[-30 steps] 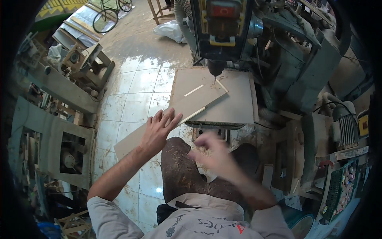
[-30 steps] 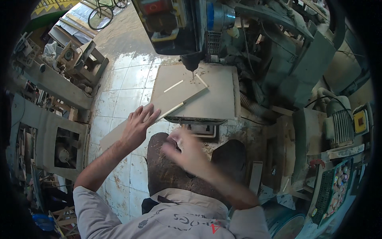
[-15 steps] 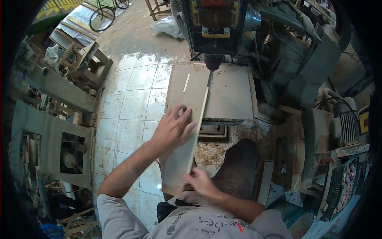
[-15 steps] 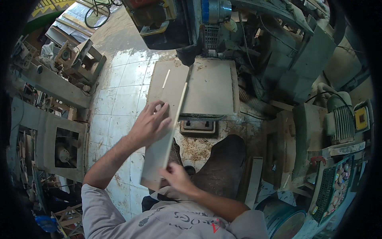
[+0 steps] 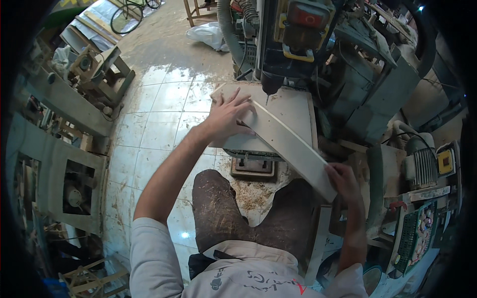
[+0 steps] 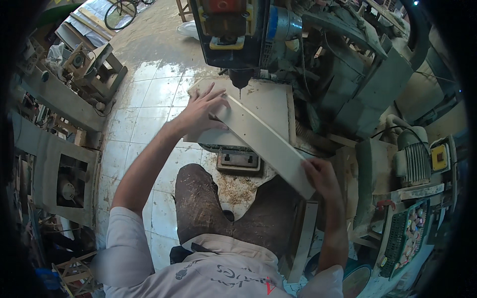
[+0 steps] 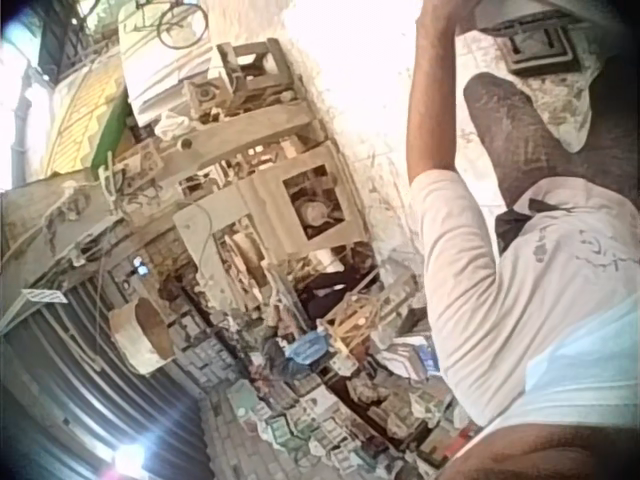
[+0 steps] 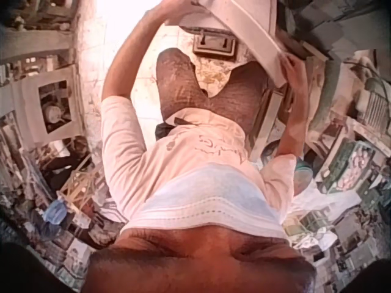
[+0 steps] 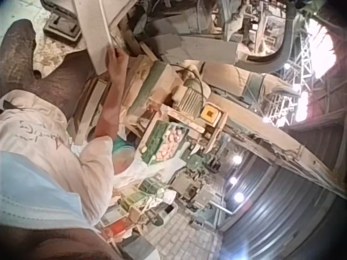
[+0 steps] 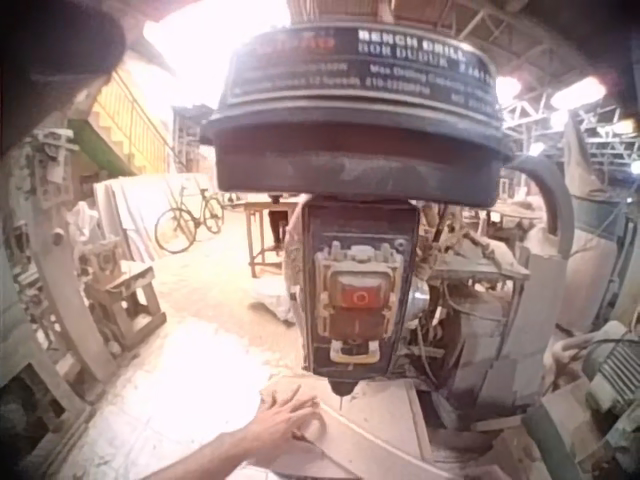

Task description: The person operates a drill press to create holes in rectangular wooden planks. They repeatedly position the wood under the drill bit, lower the machine to drill, and then inspect the finished holes before moving the pieces to a nearby container.

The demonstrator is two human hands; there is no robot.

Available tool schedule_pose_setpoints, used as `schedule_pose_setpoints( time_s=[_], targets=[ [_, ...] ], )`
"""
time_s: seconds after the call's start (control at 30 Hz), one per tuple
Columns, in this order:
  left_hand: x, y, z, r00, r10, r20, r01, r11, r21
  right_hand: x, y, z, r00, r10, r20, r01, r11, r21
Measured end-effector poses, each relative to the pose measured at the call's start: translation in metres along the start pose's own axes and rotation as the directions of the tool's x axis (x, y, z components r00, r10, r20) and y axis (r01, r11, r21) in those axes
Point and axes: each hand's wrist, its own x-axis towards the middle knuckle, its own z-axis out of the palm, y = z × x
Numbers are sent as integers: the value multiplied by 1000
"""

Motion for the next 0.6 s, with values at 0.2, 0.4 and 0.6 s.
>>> schedule_pose_setpoints(
  time_s=[0.2,0.4,0.6],
  targets=[
    [21,-11,14,996,40,-86,-40,999,9,72,1,-39,990,-132,41,135,987,-84],
    [22,-8,19,990,59,-129,-44,993,114,121,-70,-108,886,-456,79,461,852,-250],
    [-9,-12,16,979,-45,-198,73,988,138,143,-302,-110,625,-679,-385,774,601,199]
  ],
)
